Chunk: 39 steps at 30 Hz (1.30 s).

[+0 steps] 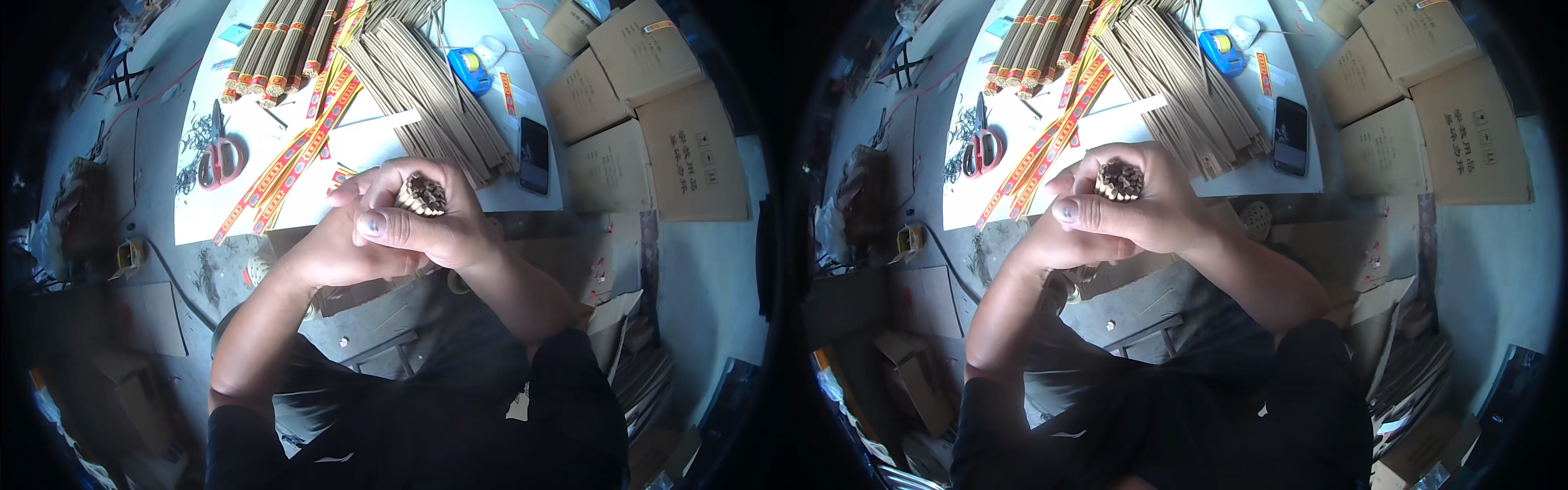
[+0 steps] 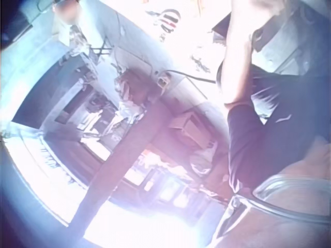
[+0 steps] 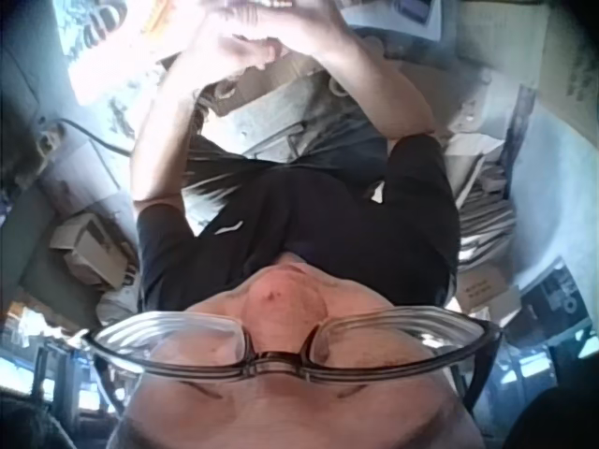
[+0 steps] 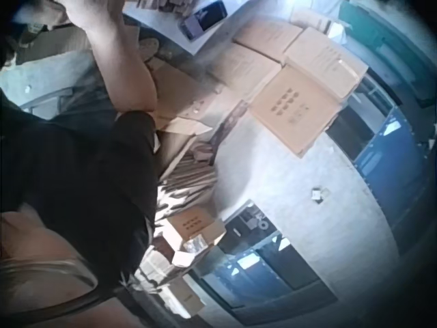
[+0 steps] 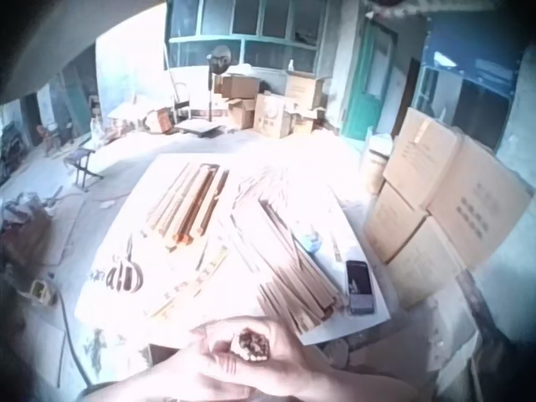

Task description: The person gathers bundles of thin wooden sticks, aligns them, and wraps the ends with decorative paper strips. The person secures the bundles with rubber bands and places the finished bundles on the table.

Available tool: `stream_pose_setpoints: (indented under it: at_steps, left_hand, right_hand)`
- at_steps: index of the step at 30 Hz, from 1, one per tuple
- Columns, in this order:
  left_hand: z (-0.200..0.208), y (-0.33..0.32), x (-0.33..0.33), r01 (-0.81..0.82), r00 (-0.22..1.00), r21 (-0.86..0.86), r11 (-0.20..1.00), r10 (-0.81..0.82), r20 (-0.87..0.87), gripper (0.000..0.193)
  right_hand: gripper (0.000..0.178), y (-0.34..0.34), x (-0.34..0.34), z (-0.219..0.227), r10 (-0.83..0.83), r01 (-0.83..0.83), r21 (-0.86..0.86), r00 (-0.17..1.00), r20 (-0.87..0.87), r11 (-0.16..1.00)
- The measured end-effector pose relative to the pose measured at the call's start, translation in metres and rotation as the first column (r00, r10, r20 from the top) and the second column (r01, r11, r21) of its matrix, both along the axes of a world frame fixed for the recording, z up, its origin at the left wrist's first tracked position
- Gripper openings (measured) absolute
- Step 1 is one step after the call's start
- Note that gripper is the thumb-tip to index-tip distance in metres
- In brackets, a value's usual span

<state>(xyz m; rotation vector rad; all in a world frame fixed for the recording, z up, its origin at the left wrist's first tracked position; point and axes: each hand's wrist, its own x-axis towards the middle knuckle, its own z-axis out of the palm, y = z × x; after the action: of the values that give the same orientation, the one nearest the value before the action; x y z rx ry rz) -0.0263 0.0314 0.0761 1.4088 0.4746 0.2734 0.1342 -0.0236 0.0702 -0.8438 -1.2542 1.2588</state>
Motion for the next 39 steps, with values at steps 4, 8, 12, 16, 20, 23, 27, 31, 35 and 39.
stream_pose_setpoints:
  at_steps: [4,8,12,16,20,23,27,31,35,39]
  left_hand:
    - [-0.025,0.001,-0.004,0.236,0.972,-0.224,0.946,-0.235,0.032,0.022]
    - [-0.025,-0.010,0.008,0.097,0.995,-0.034,0.995,-0.098,-0.009,0.016]
    - [-0.009,-0.026,0.025,-0.154,0.970,0.363,0.919,0.210,-0.120,0.029]
    - [-0.023,-0.024,0.027,-0.265,0.964,0.366,0.892,0.239,0.116,0.019]
    - [-0.023,-0.010,0.012,0.118,0.991,-0.425,0.898,-0.082,0.102,0.021]
    - [-0.027,-0.012,0.017,-0.029,0.998,-0.434,0.900,0.049,0.033,0.019]
    - [-0.041,-0.024,0.033,-0.396,0.913,0.159,0.904,0.406,-0.036,0.020]
    - [-0.040,-0.031,0.031,-0.442,0.849,0.372,0.816,0.514,-0.120,0.032]
    - [-0.046,-0.022,0.023,-0.325,0.946,0.202,0.924,0.317,0.068,0.017]
    - [-0.035,-0.016,0.016,-0.180,0.982,-0.039,0.983,0.178,-0.063,0.019]
  right_hand:
    - [0.022,-0.002,0.007,0.005,0.198,-0.190,0.086,0.975,-0.101,0.978]
    - [0.025,-0.003,0.019,0.006,0.193,-0.197,0.067,0.980,0.054,0.978]
    - [0.024,-0.003,0.017,0.004,0.053,-0.076,-0.194,0.992,-0.118,0.978]
    - [0.026,-0.001,0.021,0.004,0.119,-0.132,-0.132,0.987,-0.105,0.982]
    - [0.029,0.012,0.021,-0.020,0.317,-0.330,0.016,0.890,-0.329,0.944]
    - [0.027,0.016,0.021,-0.018,0.182,-0.225,-0.141,0.946,-0.268,0.964]
    - [0.020,0.011,0.009,-0.011,-0.168,0.129,-0.255,0.976,-0.139,0.958]
    - [0.019,0.012,-0.005,-0.011,-0.221,0.171,-0.242,0.956,-0.195,0.955]
    - [0.019,0.018,0.013,-0.024,0.045,-0.086,-0.151,0.965,-0.257,0.985]
    - [0.019,0.013,0.013,-0.020,0.065,-0.134,-0.179,0.936,-0.346,0.975]
